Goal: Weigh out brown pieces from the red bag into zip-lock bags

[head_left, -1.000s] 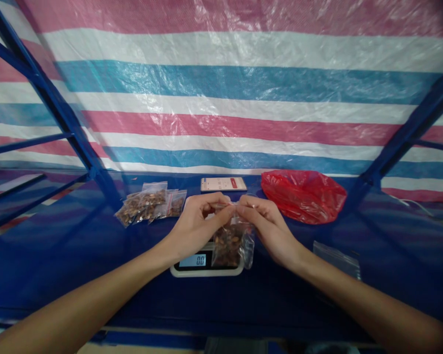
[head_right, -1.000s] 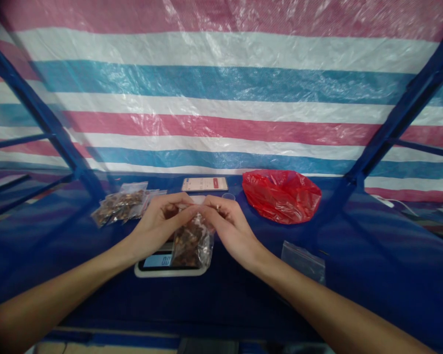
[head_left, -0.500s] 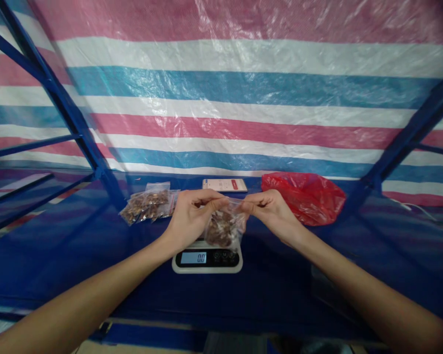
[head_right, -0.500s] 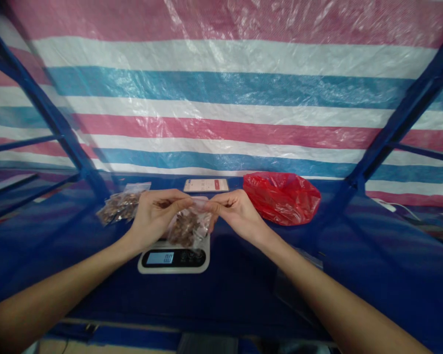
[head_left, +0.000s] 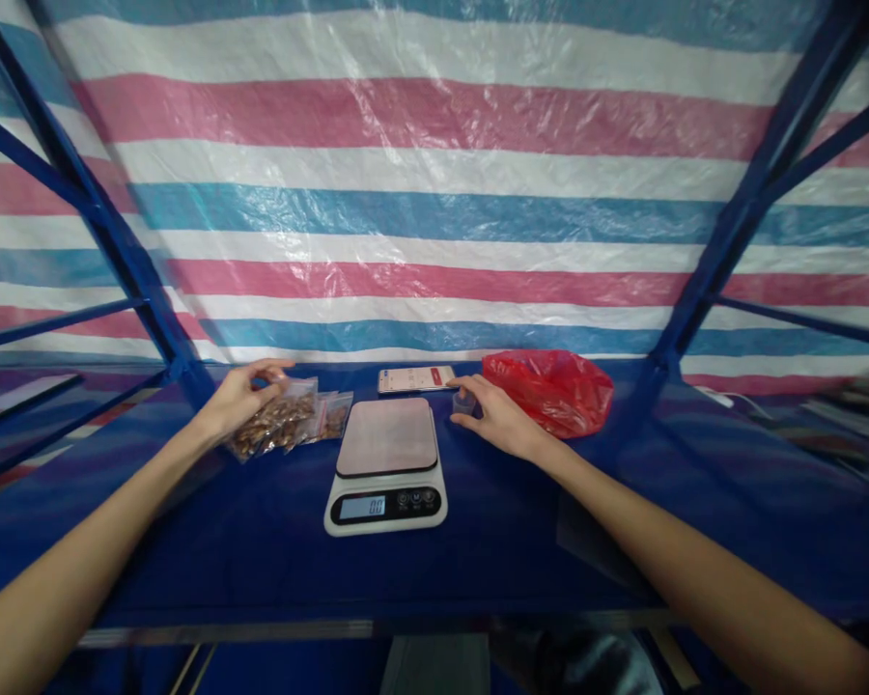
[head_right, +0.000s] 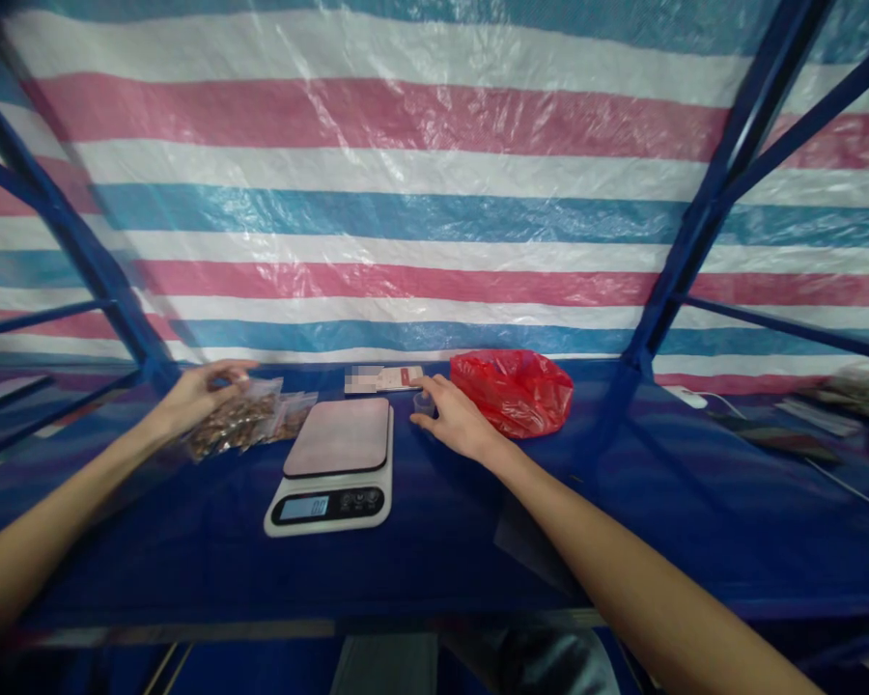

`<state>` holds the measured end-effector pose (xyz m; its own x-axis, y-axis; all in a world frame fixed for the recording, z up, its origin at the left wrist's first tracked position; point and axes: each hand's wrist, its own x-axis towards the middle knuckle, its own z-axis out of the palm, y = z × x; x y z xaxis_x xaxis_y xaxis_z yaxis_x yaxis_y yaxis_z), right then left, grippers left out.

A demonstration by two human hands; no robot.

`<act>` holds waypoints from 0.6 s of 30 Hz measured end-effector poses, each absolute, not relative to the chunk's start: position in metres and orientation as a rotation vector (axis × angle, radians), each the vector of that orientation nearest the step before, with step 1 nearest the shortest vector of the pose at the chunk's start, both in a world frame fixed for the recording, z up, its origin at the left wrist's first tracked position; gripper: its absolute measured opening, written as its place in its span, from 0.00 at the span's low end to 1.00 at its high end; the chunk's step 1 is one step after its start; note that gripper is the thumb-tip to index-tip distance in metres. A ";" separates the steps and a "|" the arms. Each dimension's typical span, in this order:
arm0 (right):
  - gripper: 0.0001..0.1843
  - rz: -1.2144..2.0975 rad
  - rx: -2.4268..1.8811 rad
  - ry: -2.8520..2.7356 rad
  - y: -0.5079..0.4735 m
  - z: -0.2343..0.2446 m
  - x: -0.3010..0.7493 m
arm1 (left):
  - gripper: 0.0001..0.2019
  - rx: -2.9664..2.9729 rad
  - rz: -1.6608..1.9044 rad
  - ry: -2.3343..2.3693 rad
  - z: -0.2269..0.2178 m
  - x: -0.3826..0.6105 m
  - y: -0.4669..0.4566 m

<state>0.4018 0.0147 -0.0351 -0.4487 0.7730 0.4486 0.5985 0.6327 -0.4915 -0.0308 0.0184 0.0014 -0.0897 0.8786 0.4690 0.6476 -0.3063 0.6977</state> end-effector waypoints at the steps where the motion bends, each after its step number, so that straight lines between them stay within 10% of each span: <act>1: 0.24 0.361 -1.076 -2.199 0.016 -0.036 0.403 | 0.23 1.982 1.346 1.702 -0.002 -0.035 0.018; 18: 0.31 0.404 -1.090 -2.012 0.017 -0.028 0.411 | 0.28 2.260 0.866 1.548 -0.021 -0.015 0.024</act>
<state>0.4111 0.0169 -0.0278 -0.3133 0.8108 0.4944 0.5572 0.5786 -0.5957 -0.0151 0.0243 -0.0205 0.2515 0.9124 0.3228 0.7523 -0.3941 0.5279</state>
